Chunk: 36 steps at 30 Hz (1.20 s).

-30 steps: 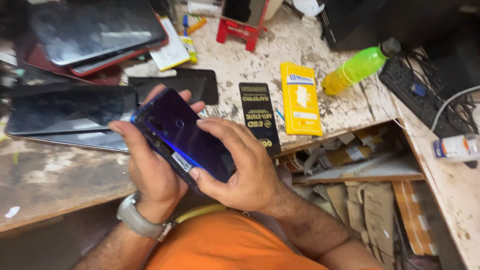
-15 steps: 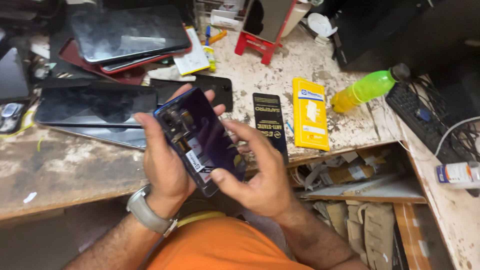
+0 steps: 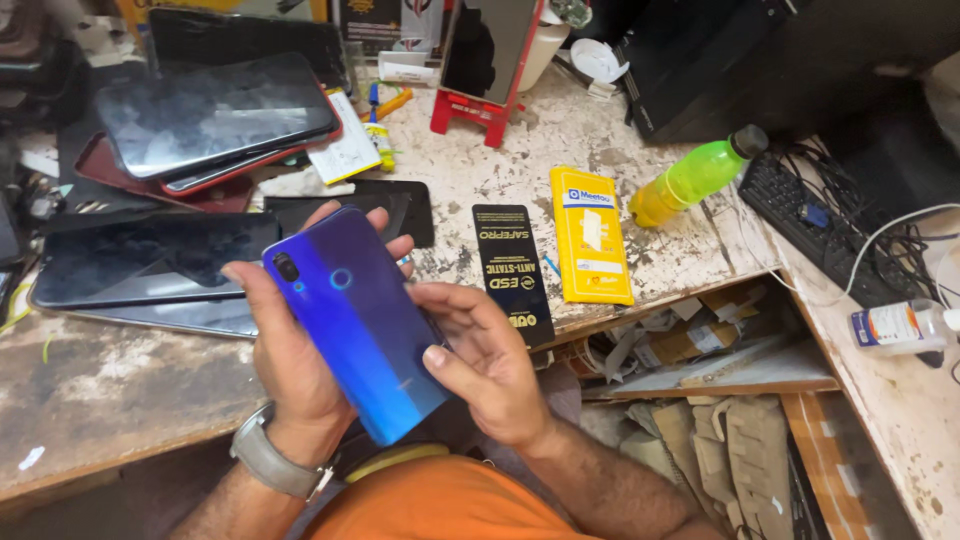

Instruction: The person uses a black plastic prying tool to separate the back cover of a blue smartphone. They work along the edges and corners, then lift the back cover to reveal the internal battery and components.

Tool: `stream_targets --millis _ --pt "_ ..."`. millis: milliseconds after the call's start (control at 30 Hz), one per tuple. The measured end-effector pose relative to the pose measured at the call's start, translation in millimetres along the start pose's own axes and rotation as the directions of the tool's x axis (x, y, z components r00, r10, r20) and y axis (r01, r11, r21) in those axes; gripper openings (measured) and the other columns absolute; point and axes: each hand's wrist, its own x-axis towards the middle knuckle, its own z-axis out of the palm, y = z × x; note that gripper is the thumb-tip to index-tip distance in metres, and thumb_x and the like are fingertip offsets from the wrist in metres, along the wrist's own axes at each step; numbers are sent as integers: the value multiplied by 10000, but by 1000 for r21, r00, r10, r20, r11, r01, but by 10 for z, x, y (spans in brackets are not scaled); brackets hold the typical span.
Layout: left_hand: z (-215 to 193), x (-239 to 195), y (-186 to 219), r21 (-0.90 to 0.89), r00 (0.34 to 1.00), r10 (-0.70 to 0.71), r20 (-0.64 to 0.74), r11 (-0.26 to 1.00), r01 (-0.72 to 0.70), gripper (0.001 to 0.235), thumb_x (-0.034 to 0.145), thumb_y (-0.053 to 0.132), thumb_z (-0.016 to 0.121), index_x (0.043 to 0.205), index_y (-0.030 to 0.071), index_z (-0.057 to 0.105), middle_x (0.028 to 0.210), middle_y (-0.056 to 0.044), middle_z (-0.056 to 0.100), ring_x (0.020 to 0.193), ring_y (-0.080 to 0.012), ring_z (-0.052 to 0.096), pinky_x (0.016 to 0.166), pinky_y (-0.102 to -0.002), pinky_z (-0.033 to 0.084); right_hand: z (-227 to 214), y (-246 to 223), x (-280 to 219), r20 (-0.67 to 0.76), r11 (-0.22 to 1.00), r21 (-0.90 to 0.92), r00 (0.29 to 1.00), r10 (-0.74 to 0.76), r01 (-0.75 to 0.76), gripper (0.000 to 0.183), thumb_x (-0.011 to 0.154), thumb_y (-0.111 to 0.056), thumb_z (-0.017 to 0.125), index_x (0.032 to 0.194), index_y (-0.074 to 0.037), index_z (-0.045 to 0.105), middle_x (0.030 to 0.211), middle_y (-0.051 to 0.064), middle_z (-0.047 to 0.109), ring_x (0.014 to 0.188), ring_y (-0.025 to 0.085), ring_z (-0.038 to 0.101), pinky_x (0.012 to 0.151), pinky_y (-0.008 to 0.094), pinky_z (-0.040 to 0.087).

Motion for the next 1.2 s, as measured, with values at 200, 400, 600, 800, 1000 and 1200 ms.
stream_targets --millis 200,400,600,800,1000,1200 --pt "13 4 -16 57 995 -52 88 997 47 996 927 781 274 1565 25 386 1438 -214 566 1186 -304 615 1009 -464 545 -120 159 -105 -27 993 104 998 51 -48 400 1060 6 545 1454 54 486 1366 166 599 1304 195 566 1142 359 451" --pt "-22 -13 -96 -2 974 -194 117 981 196 1047 884 803 423 1567 10 400 1321 -151 597 1126 -219 625 949 -422 576 -83 134 -150 -112 996 -52 991 69 -75 401 1057 -5 575 1447 31 489 1312 116 576 1231 152 559 1092 322 460" --pt "-91 30 -121 -143 975 -112 191 980 140 989 885 656 687 1578 19 385 1318 -107 595 1177 -205 627 993 -398 569 11 -221 -24 -13 905 -424 999 -29 21 625 964 -201 739 1498 -9 476 1385 115 549 1282 190 584 1094 350 515" --pt "-30 -18 -139 177 993 81 82 980 -95 935 899 538 784 1564 22 378 1400 -135 572 1179 -187 599 1016 -357 541 100 -455 88 137 623 -763 985 -110 175 721 884 -262 789 1474 -12 459 1378 173 585 1270 217 607 1074 339 507" --pt "47 -14 10 17 994 -102 -36 995 102 827 966 652 461 1502 22 468 1249 -144 658 1021 -214 680 863 -369 593 -98 -434 112 -186 755 -572 947 260 -320 442 1061 -167 559 1476 -22 602 945 175 693 814 189 589 767 315 504" --pt "41 -28 61 103 989 -144 -47 984 148 844 976 665 380 1490 6 499 1156 -170 696 887 -249 682 776 -388 588 -260 -378 151 27 946 -252 975 219 -205 474 1060 -169 533 1477 34 434 1275 128 663 1141 155 653 996 305 541"
